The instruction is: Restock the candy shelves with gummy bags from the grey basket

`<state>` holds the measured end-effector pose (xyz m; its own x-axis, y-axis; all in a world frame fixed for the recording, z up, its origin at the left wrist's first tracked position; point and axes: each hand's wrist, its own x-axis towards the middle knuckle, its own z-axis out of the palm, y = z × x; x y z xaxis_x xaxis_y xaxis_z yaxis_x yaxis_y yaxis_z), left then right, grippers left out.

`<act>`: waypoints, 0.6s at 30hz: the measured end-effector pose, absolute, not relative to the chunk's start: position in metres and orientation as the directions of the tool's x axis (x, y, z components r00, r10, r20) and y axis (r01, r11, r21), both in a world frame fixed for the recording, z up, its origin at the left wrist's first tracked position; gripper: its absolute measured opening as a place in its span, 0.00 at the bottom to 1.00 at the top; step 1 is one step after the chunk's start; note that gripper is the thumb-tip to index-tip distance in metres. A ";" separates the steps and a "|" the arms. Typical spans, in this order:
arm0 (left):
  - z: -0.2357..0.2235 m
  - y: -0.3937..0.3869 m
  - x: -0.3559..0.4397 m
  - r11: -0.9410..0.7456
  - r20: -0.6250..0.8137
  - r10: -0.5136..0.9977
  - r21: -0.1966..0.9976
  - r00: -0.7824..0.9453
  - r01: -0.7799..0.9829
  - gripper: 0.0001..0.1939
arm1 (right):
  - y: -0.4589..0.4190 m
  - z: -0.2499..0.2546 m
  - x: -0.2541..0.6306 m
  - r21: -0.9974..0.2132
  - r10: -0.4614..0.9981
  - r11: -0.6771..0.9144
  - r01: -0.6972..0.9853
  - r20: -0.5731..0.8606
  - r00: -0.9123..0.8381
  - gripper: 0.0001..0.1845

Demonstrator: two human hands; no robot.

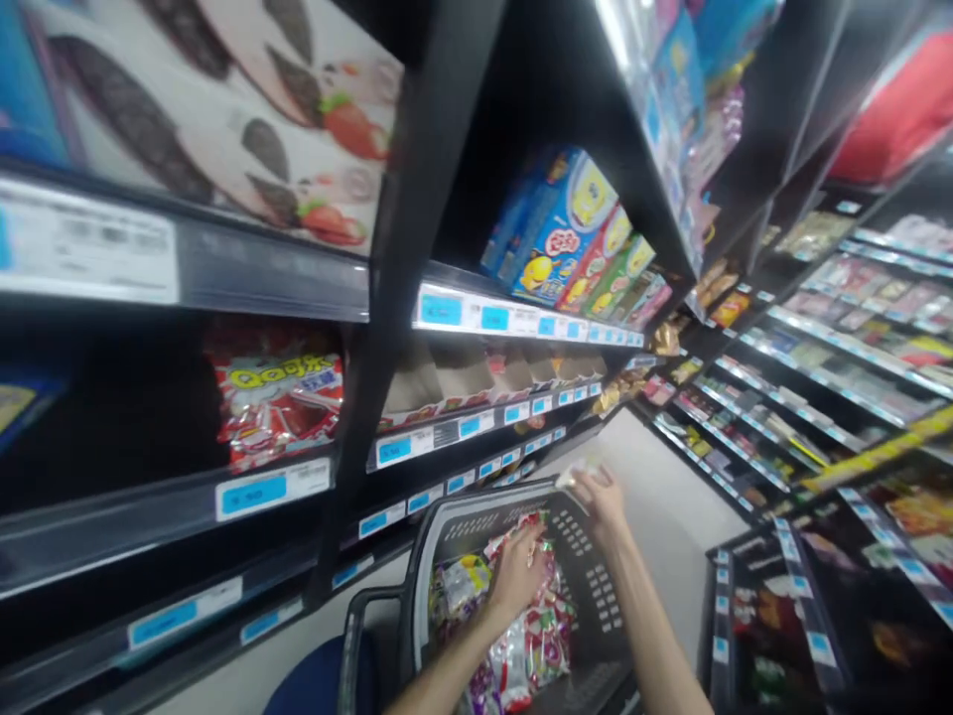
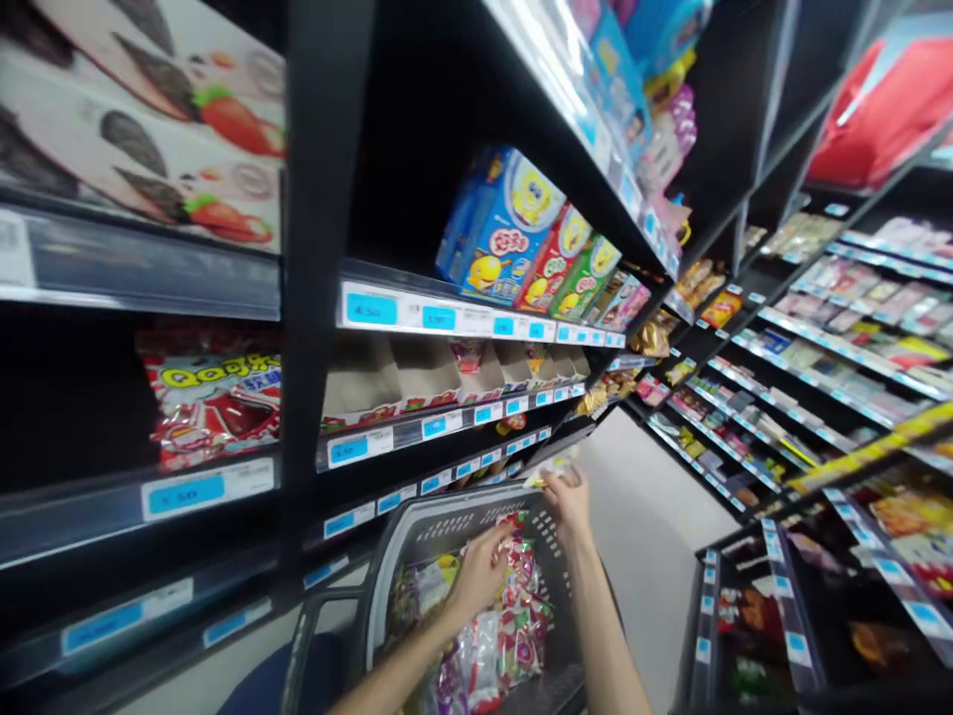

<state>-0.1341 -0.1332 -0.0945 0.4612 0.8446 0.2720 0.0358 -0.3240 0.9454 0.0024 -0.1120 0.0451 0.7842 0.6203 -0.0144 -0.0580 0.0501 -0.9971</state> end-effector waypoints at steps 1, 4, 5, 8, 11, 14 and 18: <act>-0.097 -0.135 -0.133 -0.365 0.273 0.810 0.928 0.519 0.081 0.23 | -0.103 0.056 0.011 -0.994 0.617 0.103 -0.048 0.026 0.786 0.47; -0.104 -0.141 -0.134 -0.493 0.266 0.689 0.853 0.674 0.167 0.19 | -0.065 0.091 0.029 -0.966 0.640 0.258 -0.007 0.166 0.750 0.42; -0.105 -0.143 -0.135 -0.536 0.264 0.654 0.823 0.709 0.187 0.18 | -0.051 0.102 0.034 -0.954 0.658 0.300 -0.002 0.206 0.724 0.38; -0.102 -0.148 -0.140 -0.623 0.213 0.587 0.735 0.781 0.268 0.15 | -0.007 0.130 0.044 -0.924 0.700 0.383 -0.012 0.281 0.656 0.30; -0.096 -0.148 -0.143 -0.613 0.146 0.602 0.714 0.785 0.337 0.14 | 0.030 0.147 0.054 -0.914 0.704 0.404 -0.032 0.289 0.649 0.29; -0.091 -0.147 -0.145 -0.595 0.119 0.627 0.711 0.770 0.375 0.14 | 0.055 0.151 0.062 -0.927 0.699 0.374 -0.032 0.259 0.667 0.32; -0.088 -0.146 -0.145 -0.578 0.109 0.631 0.726 0.768 0.372 0.12 | 0.076 0.148 0.073 -0.932 0.676 0.362 -0.005 0.259 0.689 0.35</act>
